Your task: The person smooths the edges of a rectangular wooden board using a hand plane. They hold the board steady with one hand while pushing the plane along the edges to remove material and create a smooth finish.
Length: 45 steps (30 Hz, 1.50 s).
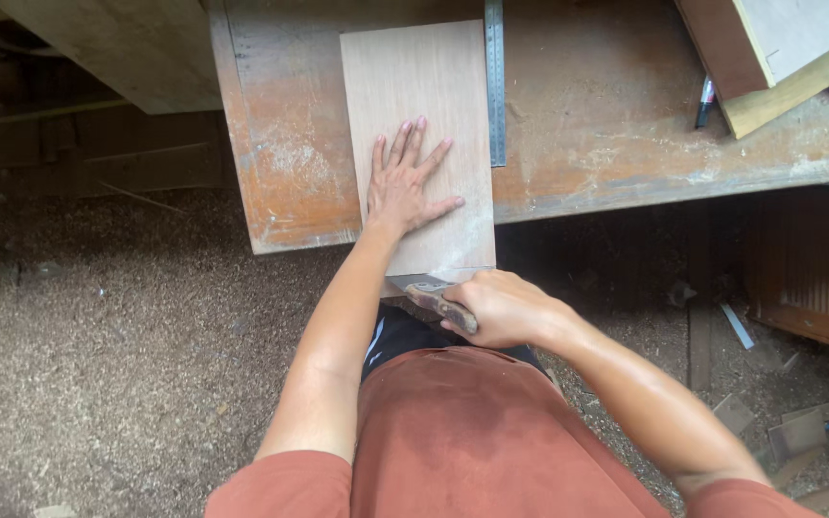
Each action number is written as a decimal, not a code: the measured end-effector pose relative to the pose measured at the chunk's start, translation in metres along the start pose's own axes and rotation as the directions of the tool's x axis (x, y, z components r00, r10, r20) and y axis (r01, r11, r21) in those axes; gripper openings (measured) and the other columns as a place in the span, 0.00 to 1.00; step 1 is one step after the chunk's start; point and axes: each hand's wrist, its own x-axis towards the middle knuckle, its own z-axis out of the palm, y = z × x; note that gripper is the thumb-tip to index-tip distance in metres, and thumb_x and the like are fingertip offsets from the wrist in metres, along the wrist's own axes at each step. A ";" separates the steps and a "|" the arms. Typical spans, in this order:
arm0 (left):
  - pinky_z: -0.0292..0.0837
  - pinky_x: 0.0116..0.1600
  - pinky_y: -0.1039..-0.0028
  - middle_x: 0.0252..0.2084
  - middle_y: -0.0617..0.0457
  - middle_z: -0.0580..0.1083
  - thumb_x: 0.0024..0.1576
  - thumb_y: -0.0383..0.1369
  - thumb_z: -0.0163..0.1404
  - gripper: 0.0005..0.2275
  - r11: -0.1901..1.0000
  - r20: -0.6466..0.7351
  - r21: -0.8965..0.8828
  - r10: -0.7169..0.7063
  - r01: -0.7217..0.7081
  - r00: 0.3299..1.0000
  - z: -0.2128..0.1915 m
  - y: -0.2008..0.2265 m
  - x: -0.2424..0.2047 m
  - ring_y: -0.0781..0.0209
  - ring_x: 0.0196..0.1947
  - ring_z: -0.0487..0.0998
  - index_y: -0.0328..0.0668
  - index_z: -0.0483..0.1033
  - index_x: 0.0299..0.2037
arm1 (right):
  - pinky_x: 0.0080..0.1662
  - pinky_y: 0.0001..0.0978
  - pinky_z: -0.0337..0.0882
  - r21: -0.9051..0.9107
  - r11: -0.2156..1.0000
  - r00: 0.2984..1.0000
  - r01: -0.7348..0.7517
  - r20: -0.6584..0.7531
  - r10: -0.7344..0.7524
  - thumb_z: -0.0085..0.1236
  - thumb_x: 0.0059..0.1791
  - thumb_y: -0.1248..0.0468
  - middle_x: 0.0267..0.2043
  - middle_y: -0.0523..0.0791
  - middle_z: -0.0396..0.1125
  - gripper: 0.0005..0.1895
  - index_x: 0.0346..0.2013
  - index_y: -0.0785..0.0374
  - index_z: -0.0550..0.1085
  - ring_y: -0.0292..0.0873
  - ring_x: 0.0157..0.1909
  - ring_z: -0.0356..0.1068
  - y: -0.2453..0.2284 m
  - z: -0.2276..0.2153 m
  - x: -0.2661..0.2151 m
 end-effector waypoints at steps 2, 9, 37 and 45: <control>0.23 0.77 0.49 0.81 0.52 0.39 0.46 0.75 0.41 0.46 1.000 0.036 0.003 0.013 -0.014 0.999 -0.002 0.001 0.002 0.53 0.80 0.36 0.78 0.46 0.76 | 0.36 0.53 0.71 0.003 1.000 0.999 0.024 -0.047 -0.024 0.63 0.46 0.54 0.25 0.56 0.72 0.14 0.31 0.62 0.79 0.62 0.33 0.72 0.000 0.002 0.006; 0.23 0.77 0.50 0.80 0.54 0.40 0.44 0.76 0.41 0.46 0.999 0.011 -0.013 0.030 -0.029 1.000 -0.002 -0.003 0.002 0.55 0.79 0.36 0.78 0.46 0.75 | 0.32 0.46 0.73 -0.042 0.987 0.973 -0.158 0.166 0.163 0.59 0.47 0.52 0.20 0.52 0.71 0.13 0.33 0.59 0.78 0.55 0.24 0.75 -0.004 -0.044 -0.041; 0.22 0.78 0.53 0.81 0.54 0.37 0.44 0.76 0.41 0.46 1.000 0.027 -0.024 0.001 -0.001 1.000 -0.011 -0.003 0.027 0.56 0.80 0.35 0.78 0.48 0.75 | 0.28 0.44 0.70 0.035 0.996 0.993 -0.085 0.088 0.082 0.61 0.46 0.54 0.18 0.49 0.71 0.10 0.33 0.56 0.78 0.51 0.19 0.72 0.025 -0.046 -0.041; 0.22 0.78 0.52 0.81 0.55 0.36 0.43 0.77 0.40 0.47 0.999 0.096 -0.038 0.017 -0.013 0.995 -0.015 -0.003 0.023 0.56 0.80 0.34 0.80 0.45 0.75 | 0.33 0.48 0.70 0.100 0.993 0.997 0.069 0.009 -0.070 0.62 0.48 0.55 0.24 0.53 0.71 0.12 0.29 0.61 0.78 0.59 0.28 0.71 0.050 -0.002 0.035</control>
